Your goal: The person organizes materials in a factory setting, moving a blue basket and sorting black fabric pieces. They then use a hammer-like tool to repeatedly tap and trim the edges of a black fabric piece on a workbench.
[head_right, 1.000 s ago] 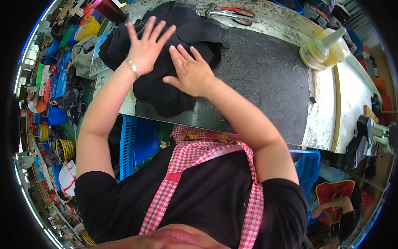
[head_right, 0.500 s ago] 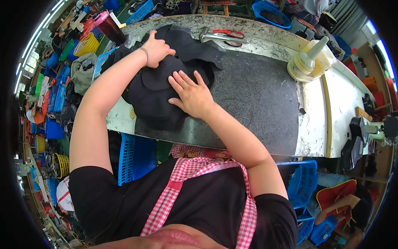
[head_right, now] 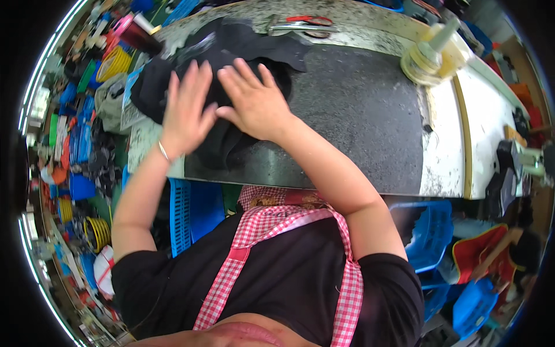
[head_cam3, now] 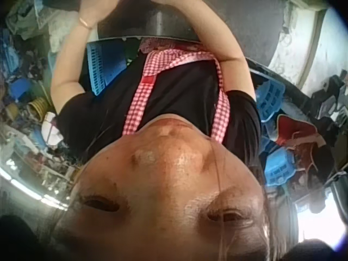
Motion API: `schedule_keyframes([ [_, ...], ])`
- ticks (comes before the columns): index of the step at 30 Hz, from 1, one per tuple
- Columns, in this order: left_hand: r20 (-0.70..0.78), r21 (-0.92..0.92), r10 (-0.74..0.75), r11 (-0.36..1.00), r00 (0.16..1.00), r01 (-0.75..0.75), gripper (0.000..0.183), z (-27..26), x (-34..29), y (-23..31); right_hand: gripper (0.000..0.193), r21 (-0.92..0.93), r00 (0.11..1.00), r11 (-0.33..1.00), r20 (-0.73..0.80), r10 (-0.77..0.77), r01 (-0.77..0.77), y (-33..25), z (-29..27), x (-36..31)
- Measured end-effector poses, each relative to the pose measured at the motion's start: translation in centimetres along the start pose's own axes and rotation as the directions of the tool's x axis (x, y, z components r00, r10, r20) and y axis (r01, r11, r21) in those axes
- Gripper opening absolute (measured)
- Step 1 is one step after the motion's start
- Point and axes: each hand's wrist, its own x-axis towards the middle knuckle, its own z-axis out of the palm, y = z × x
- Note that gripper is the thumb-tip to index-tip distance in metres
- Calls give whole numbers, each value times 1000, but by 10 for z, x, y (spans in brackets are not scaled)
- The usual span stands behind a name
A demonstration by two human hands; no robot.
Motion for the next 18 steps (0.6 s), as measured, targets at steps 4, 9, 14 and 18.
schedule_keyframes([
  [4, 137, 56, -97, 994, 986, 90, 88, 45, -40, 28, 93, -172, 986, 979, 142, -82, 106, 10, 38, -23],
  [9, 134, 75, -119, 991, 984, 109, 91, 59, -29, 36, 112, -211, 925, 976, 378, 25, 59, 10, 8, -89],
  [14, 117, 105, -116, 989, 986, 104, 87, 60, -40, 39, 82, 117, 972, 992, 234, 14, -42, -3, -43, -86],
  [18, 90, 64, -84, 995, 992, 79, 88, 69, -36, 51, 81, 27, 958, 996, -277, -74, 85, 23, -24, -27],
])
